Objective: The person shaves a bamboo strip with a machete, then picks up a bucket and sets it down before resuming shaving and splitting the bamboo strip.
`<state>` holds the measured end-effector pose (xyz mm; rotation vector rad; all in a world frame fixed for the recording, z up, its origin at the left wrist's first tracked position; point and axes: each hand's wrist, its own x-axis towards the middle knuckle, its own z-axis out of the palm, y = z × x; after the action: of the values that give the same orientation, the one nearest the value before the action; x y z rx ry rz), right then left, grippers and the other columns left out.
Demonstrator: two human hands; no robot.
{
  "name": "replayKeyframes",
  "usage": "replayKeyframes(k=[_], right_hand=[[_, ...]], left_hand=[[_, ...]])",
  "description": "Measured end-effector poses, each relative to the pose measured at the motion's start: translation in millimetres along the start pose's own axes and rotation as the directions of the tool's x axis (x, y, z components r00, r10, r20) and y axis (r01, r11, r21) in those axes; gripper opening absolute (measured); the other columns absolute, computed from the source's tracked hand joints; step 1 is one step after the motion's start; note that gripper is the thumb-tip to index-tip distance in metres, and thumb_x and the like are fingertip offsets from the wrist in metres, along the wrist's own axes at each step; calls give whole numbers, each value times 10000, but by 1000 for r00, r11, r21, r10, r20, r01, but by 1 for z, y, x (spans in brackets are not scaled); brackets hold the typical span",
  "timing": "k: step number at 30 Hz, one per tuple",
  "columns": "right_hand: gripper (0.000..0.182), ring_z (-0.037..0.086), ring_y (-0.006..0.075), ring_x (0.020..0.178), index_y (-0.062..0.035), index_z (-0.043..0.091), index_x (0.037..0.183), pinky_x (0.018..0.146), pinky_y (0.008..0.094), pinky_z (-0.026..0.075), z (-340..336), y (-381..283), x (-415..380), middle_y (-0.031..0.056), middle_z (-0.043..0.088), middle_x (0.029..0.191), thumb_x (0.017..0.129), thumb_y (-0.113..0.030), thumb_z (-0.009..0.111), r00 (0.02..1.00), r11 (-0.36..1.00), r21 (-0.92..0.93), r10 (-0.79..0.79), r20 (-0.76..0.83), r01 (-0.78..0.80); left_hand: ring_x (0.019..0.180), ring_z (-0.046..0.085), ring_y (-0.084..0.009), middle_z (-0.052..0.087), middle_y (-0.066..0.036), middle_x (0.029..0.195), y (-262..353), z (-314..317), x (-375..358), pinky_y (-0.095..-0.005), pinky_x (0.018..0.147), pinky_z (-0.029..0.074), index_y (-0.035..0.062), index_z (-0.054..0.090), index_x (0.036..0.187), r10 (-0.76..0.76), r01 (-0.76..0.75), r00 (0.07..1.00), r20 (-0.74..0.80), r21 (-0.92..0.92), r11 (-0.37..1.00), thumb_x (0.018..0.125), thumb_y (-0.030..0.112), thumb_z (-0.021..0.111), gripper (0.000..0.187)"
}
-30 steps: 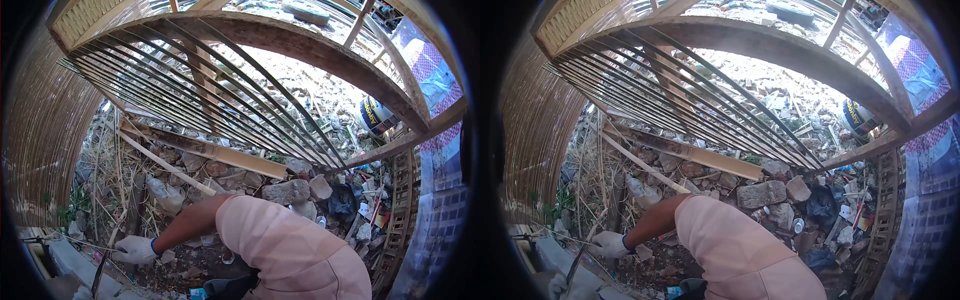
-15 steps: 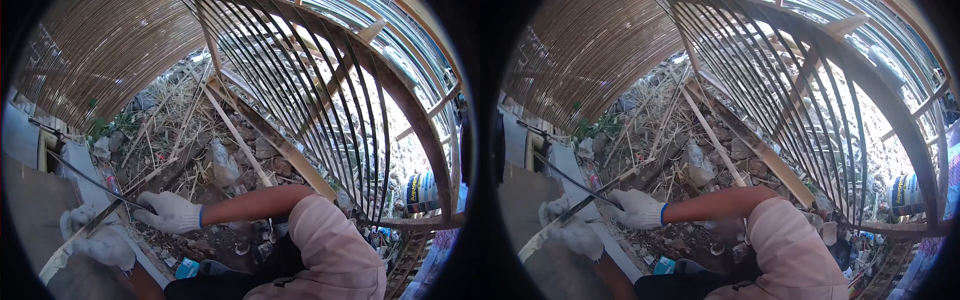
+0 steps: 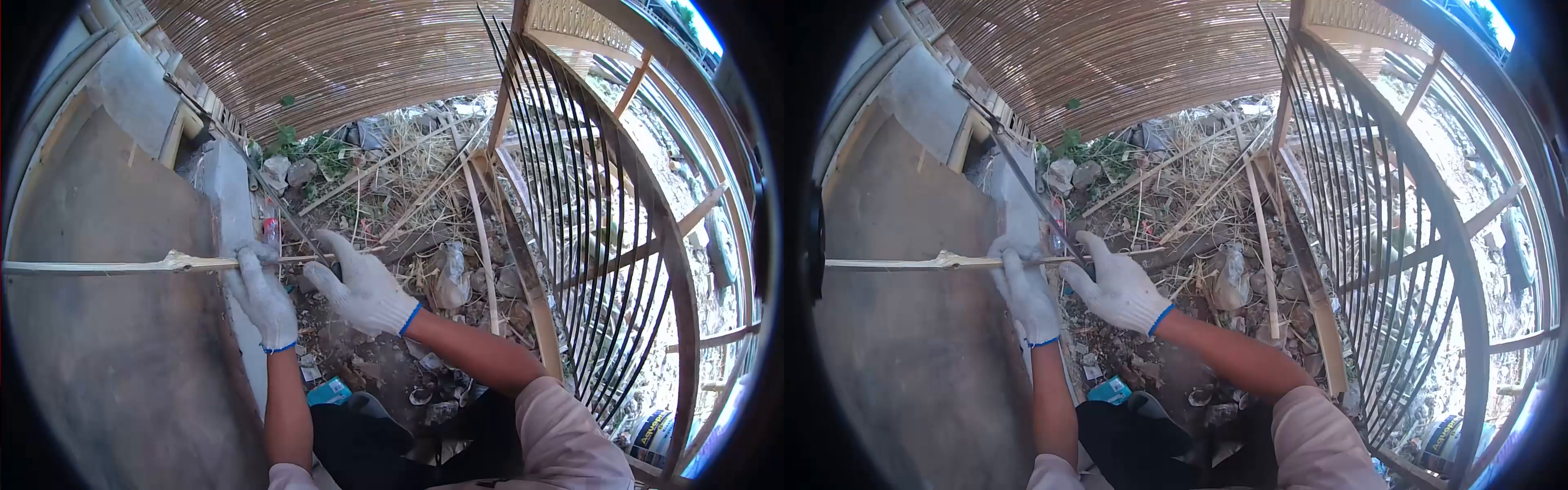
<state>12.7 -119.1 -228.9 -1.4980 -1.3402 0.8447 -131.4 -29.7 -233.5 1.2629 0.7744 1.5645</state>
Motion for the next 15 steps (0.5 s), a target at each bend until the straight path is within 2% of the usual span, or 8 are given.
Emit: replayKeyframes(k=[6,9,10,11,12,13,14,15], right_hand=[[676,670,503,836,-24,276,1540,760,570,515,-27,-127,-13,330,681,902,1025,-404,496,980,980,-8,198,-8,-198],[677,673,467,765,-36,247,1563,697,542,526,-25,-174,-26,295,682,839,1018,-354,493,982,995,3,102,-159,-103],[677,673,463,756,-38,248,1565,686,539,527,-33,-197,-29,290,683,846,1012,-340,495,980,988,2,153,-130,-154],[677,673,460,747,-39,249,1566,675,536,528,-41,-218,-31,285,684,854,1006,-326,497,974,979,3,204,-102,-205],[670,673,459,736,-39,264,1561,662,541,527,-47,-237,-31,281,686,867,995,-310,500,971,974,-4,224,-88,-225],[661,673,454,725,-41,291,1546,654,541,527,-47,-253,-30,272,690,869,988,-323,507,972,983,-40,172,-157,-181],[659,674,449,719,-42,299,1539,643,539,526,-46,-265,-28,264,692,864,985,-327,511,970,980,-43,184,-158,-193],[656,676,444,712,-42,308,1532,633,537,526,-50,-278,-28,257,693,858,981,-331,515,965,977,-36,204,-165,-212]], left_hand=[[842,547,-141,554,-26,934,73,20,-20,-339,797,485,30,535,1096,-271,265,962,26,136,955,1023,225,550,209],[884,582,-171,581,-48,1011,133,31,-28,-381,823,500,23,543,1120,-350,332,933,77,187,925,1023,247,563,244],[935,591,-188,583,-65,1058,156,26,-24,-386,853,498,26,541,1133,-351,151,909,225,607,781,1028,282,554,278],[986,600,-206,585,-83,1104,176,23,-18,-391,883,495,28,538,1146,-392,-139,846,361,860,492,1033,318,545,311],[986,600,-206,585,-83,1104,186,21,-11,-391,883,495,28,538,1146,-400,-152,828,394,843,516,1033,318,545,311],[1031,594,-217,580,-91,1135,191,20,-6,-404,923,481,41,542,1164,-490,319,844,217,532,784,1042,370,515,352],[1075,587,-228,575,-99,1166,198,16,-4,-416,963,467,54,545,1183,-663,664,742,97,22,747,1052,423,486,396],[1075,587,-228,575,-99,1166,220,25,2,-416,963,467,54,545,1183,-692,693,708,138,54,719,1052,423,486,396]])
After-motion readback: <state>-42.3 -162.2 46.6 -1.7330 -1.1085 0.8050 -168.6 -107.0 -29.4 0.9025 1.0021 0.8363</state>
